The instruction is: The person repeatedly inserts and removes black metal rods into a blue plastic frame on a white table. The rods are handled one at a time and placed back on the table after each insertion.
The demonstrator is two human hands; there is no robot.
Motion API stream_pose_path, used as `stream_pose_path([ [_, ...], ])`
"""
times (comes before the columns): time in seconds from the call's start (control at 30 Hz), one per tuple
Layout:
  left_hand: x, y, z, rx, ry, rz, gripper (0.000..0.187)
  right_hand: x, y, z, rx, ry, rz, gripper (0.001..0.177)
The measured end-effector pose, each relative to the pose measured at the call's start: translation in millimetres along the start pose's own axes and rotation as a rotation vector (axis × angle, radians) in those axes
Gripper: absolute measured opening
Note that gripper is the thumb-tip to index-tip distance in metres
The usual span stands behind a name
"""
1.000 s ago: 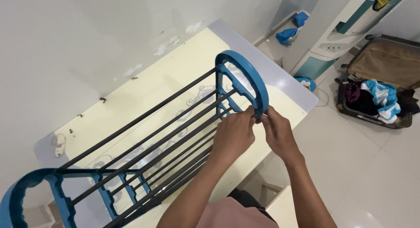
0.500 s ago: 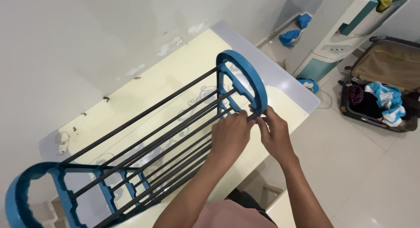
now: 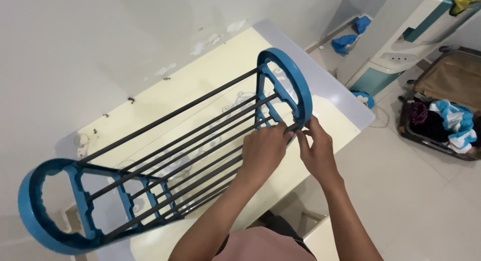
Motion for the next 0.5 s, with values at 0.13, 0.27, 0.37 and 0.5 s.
stream_pose_path([
  [0.13,-9.4,29.2,10.1,-0.005,-0.103,-0.131,0.027,9.0,8.3,-11.7,0.067,0.026,-0.007,0.050],
  [0.27,-27.9,69.2,37.1,-0.081,-0.117,-0.217,0.026,12.2,13.6,-18.9,0.029,0.077,-0.033,0.052],
  [0.37,-44.5,102.6,59.7,-0.144,-0.098,-0.259,0.025,17.6,12.8,-24.3,0.015,0.099,-0.058,0.044],
  [0.5,-64.1,142.1,75.8,-0.223,-0.114,-0.370,0.022,17.6,8.5,-33.6,0.062,0.149,-0.067,0.021],
])
Point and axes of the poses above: each hand's wrist, its own y-axis away from the middle knuckle, its own x-axis out of the palm, z = x × y, the point moved 7 cm from there along -y, towards the middle knuckle, and after that the axes turned 9 degrees about z, right-handed, at the moved point
